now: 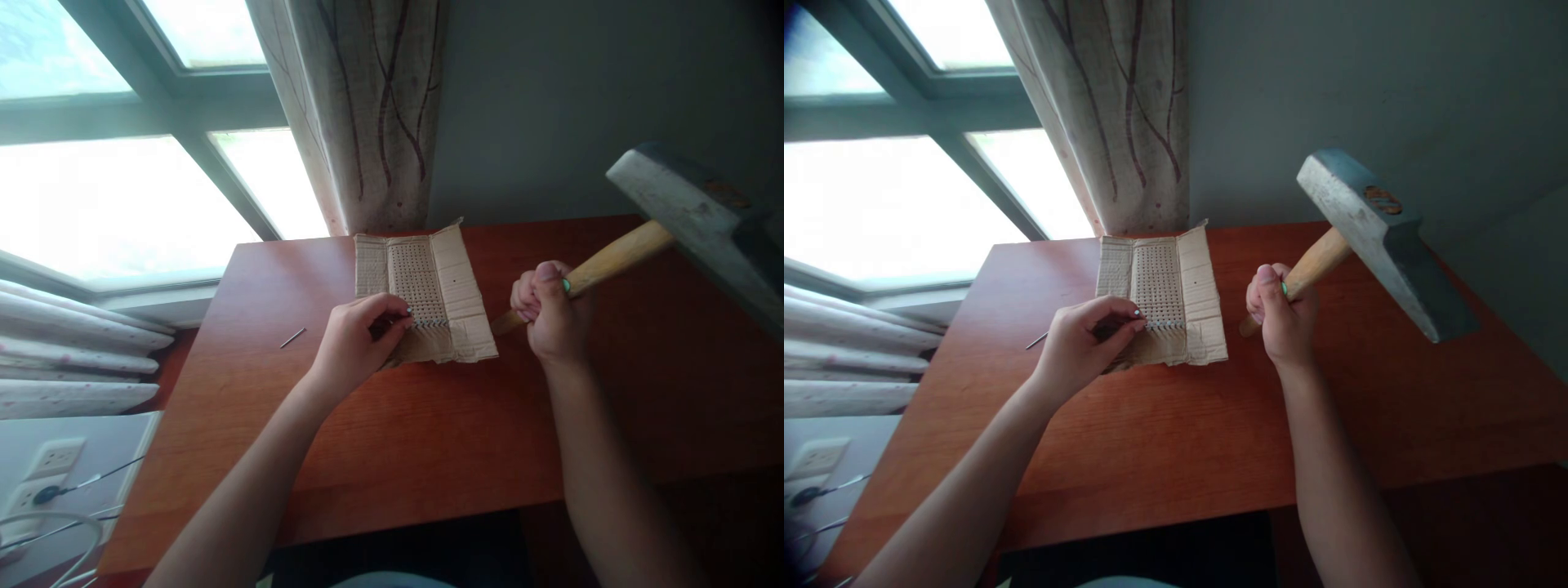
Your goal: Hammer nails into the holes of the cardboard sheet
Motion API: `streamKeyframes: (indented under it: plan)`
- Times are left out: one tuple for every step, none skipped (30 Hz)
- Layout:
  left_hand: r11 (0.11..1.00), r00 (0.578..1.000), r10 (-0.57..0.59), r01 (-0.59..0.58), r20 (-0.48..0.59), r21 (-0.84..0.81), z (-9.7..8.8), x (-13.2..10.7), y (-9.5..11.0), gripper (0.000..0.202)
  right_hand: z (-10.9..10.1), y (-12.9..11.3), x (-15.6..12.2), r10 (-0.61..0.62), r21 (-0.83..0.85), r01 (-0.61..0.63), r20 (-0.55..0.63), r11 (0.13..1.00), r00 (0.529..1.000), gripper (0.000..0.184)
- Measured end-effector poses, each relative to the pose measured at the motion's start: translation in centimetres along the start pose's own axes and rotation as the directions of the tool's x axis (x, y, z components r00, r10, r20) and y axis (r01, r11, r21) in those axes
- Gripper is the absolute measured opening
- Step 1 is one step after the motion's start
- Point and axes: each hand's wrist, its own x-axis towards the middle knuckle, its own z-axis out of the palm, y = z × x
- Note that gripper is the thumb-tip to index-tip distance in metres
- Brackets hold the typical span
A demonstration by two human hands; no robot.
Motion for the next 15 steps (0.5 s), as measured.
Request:
streamKeyframes:
  plan:
    - [1.0,1.0,0.015,-0.015,-0.01,0.017,0.05,-0.06,0.03,0.004,-0.01,0.01,0.0,0.0,-0.001,0.0,-0.002,1.0,1.0,0.055]
    - [0.999,0.999,0.029,-0.028,-0.019,0.033,0.1,-0.12,0.05,0.005,-0.01,0.01,0.0,-0.002,-0.002,0.002,-0.004,1.0,1.0,0.055]
    - [0.998,0.999,0.039,-0.038,-0.025,0.047,0.16,-0.18,0.05,0.006,-0.01,0.02,-0.01,-0.003,-0.005,0.003,-0.006,1.0,1.0,0.055]
    - [0.997,0.999,0.044,-0.042,-0.031,0.06,0.22,-0.24,0.04,0.006,0.0,0.02,-0.03,-0.004,-0.011,0.004,-0.009,1.0,1.0,0.055]
    - [0.997,0.998,0.044,-0.042,-0.035,0.07,0.26,-0.29,0.02,0.006,0.01,0.01,-0.05,-0.003,-0.018,0.003,-0.009,1.0,1.0,0.055]
    - [0.996,0.999,0.041,-0.038,-0.037,0.076,0.3,-0.33,-0.02,0.005,0.02,0.0,-0.08,-0.003,-0.024,0.003,-0.01,1.0,1.0,0.055]
    - [0.997,0.999,0.035,-0.032,-0.036,0.077,0.33,-0.35,-0.05,0.005,0.03,-0.01,-0.1,-0.003,-0.03,0.003,-0.009,1.0,1.0,0.056]
    - [0.997,0.999,0.028,-0.026,-0.035,0.073,0.35,-0.36,-0.1,0.005,0.05,-0.03,-0.12,-0.003,-0.034,0.003,-0.005,0.999,1.0,0.055]
    - [0.998,0.999,0.022,-0.02,-0.033,0.067,0.35,-0.37,-0.14,0.005,0.07,-0.05,-0.12,-0.004,-0.036,0.004,-0.001,0.999,1.0,0.055]
    - [0.998,0.999,0.017,-0.015,-0.028,0.06,0.36,-0.36,-0.19,0.004,0.09,-0.07,-0.1,-0.004,-0.037,0.004,0.003,0.999,1.0,0.055]
    - [0.998,1.0,0.014,-0.013,-0.021,0.054,0.36,-0.34,-0.24,0.004,0.1,-0.08,-0.04,-0.001,-0.04,0.001,0.007,0.999,1.0,0.055]
    - [0.999,1.0,0.014,-0.013,-0.016,0.048,0.36,-0.33,-0.29,0.004,0.09,-0.1,0.04,0.008,-0.049,-0.007,0.013,0.999,1.0,0.055]
    - [0.999,1.0,0.013,-0.013,-0.011,0.043,0.37,-0.31,-0.35,0.004,0.06,-0.12,0.15,0.023,-0.063,-0.021,0.024,0.998,0.999,0.056]
    - [0.999,1.0,0.012,-0.012,-0.007,0.038,0.38,-0.3,-0.42,0.004,-0.01,-0.16,0.27,0.042,-0.084,-0.038,0.04,0.996,0.998,0.057]
    - [0.999,1.0,0.011,-0.011,-0.004,0.032,0.4,-0.29,-0.48,0.004,-0.13,-0.22,0.38,0.065,-0.11,-0.058,0.061,0.992,0.996,0.058]
